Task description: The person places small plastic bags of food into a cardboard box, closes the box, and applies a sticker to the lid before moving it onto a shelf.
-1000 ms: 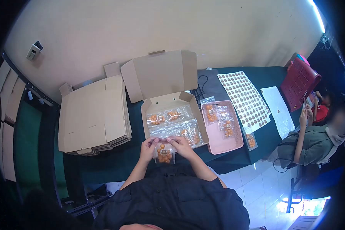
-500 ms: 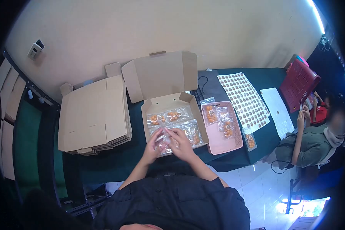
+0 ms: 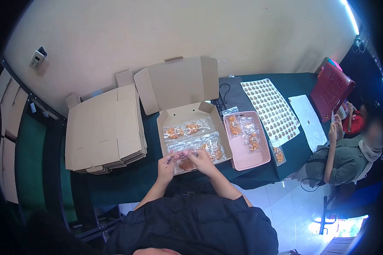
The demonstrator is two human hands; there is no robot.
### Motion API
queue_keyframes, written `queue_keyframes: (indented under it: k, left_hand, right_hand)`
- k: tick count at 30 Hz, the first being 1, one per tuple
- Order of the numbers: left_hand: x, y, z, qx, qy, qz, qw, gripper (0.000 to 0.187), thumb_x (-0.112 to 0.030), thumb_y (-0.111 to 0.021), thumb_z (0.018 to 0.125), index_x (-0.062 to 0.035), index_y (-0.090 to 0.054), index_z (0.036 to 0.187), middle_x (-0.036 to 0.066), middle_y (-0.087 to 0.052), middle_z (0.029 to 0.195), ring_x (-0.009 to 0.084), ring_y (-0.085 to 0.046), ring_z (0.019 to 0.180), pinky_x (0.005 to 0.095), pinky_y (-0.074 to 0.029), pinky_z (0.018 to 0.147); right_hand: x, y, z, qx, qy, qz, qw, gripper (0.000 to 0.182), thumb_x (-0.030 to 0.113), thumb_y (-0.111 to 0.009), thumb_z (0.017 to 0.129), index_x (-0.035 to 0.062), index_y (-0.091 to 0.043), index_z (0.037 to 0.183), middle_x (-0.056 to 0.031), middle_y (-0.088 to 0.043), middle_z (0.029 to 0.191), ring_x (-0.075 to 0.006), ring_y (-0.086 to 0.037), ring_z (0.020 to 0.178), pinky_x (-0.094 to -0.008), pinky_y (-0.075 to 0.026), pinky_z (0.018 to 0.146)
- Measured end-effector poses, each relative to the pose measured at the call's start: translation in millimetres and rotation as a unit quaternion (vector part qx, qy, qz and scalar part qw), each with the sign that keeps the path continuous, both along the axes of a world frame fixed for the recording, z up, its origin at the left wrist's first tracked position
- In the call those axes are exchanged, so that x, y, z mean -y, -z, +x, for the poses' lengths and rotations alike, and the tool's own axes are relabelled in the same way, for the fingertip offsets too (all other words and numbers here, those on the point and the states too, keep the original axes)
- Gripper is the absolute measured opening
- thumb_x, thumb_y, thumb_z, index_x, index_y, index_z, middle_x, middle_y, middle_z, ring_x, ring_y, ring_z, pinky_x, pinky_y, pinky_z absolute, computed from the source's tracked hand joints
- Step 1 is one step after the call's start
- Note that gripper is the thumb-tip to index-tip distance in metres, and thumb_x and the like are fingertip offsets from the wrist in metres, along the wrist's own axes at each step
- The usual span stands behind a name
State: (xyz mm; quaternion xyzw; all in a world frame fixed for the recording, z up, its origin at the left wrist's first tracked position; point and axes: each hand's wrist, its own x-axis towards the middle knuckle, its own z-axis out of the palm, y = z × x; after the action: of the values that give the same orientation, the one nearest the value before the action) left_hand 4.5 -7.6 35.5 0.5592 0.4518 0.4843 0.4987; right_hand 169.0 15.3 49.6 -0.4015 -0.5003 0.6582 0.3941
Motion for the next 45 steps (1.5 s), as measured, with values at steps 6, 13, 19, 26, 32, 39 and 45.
queue_keyframes:
  k: [6,13,19,26,32,39,45]
  left_hand:
    - [1,-23,-14,0.141,0.158,-0.08,0.974,0.04,-0.029,-0.041,0.092,0.003,-0.053,0.112,0.013,-0.057,0.111,0.0186,-0.052,0.105,0.0329,-0.027,0.1]
    - [-8,-17,-14,0.099,-0.004,0.011,0.995,0.045,-0.027,-0.045,0.089,-0.0043,-0.039,0.128,0.012,-0.05,0.118,0.0206,-0.044,0.114,0.0335,-0.031,0.096]
    - [0,-14,12,0.039,0.021,0.07,0.997,0.064,-0.025,-0.061,0.08,-0.0007,-0.031,0.131,0.016,-0.033,0.132,0.0237,-0.034,0.122,0.0347,-0.027,0.1]
    - [3,-3,6,0.092,-0.022,-0.038,0.995,0.034,-0.01,-0.059,0.081,0.0035,-0.05,0.111,0.014,-0.056,0.107,0.0176,-0.053,0.1,0.03,-0.038,0.092]
    - [-2,-1,-4,0.04,-0.053,0.009,0.998,0.022,-0.009,-0.056,0.084,0.0053,-0.059,0.101,0.014,-0.062,0.095,0.0176,-0.06,0.088,0.0294,-0.043,0.085]
    - [0,-11,-6,0.221,0.053,-0.082,0.97,0.037,-0.015,-0.051,0.088,0.0046,-0.043,0.119,0.015,-0.055,0.11,0.0187,-0.055,0.098,0.0291,-0.041,0.087]
    - [2,7,4,0.192,0.065,-0.136,0.97,0.037,-0.016,-0.051,0.088,0.0029,-0.04,0.118,0.012,-0.053,0.105,0.0155,-0.056,0.093,0.0266,-0.047,0.079]
  right_hand:
    - [-4,-18,14,0.02,-0.101,0.046,0.994,0.042,0.03,-0.033,0.095,-0.0012,-0.053,0.114,-0.0104,-0.055,0.115,-0.0169,-0.048,0.108,-0.0302,-0.034,0.095]
    - [-8,-13,9,-0.012,0.081,0.107,0.991,0.044,0.032,-0.03,0.095,-0.0001,-0.049,0.118,-0.012,-0.049,0.12,-0.0204,-0.045,0.112,-0.0323,-0.033,0.096]
    - [6,-3,-21,0.15,0.076,0.312,0.935,0.043,0.028,-0.038,0.091,0.001,-0.043,0.125,-0.0117,-0.041,0.12,-0.0225,-0.042,0.11,-0.033,-0.032,0.095]
    - [-4,18,-15,0.14,0.18,0.22,0.948,0.031,0.012,-0.069,0.07,0.0006,-0.058,0.097,-0.0107,-0.052,0.103,-0.0192,-0.051,0.096,-0.0299,-0.04,0.083]
    - [-5,9,-6,0.056,0.111,0.04,0.991,0.021,0.018,-0.059,0.083,-0.0008,-0.065,0.088,-0.0059,-0.064,0.086,-0.0109,-0.056,0.079,-0.0254,-0.044,0.071]
    - [-6,-4,-4,-0.188,0.117,-0.035,0.975,0.031,0.023,-0.046,0.09,-0.003,-0.059,0.101,-0.0098,-0.06,0.097,-0.0115,-0.053,0.084,-0.0278,-0.043,0.08]
    - [-8,0,-12,-0.194,0.14,-0.044,0.97,0.037,0.025,-0.043,0.091,-0.0025,-0.047,0.116,-0.0125,-0.055,0.109,-0.0178,-0.053,0.097,-0.032,-0.041,0.087]
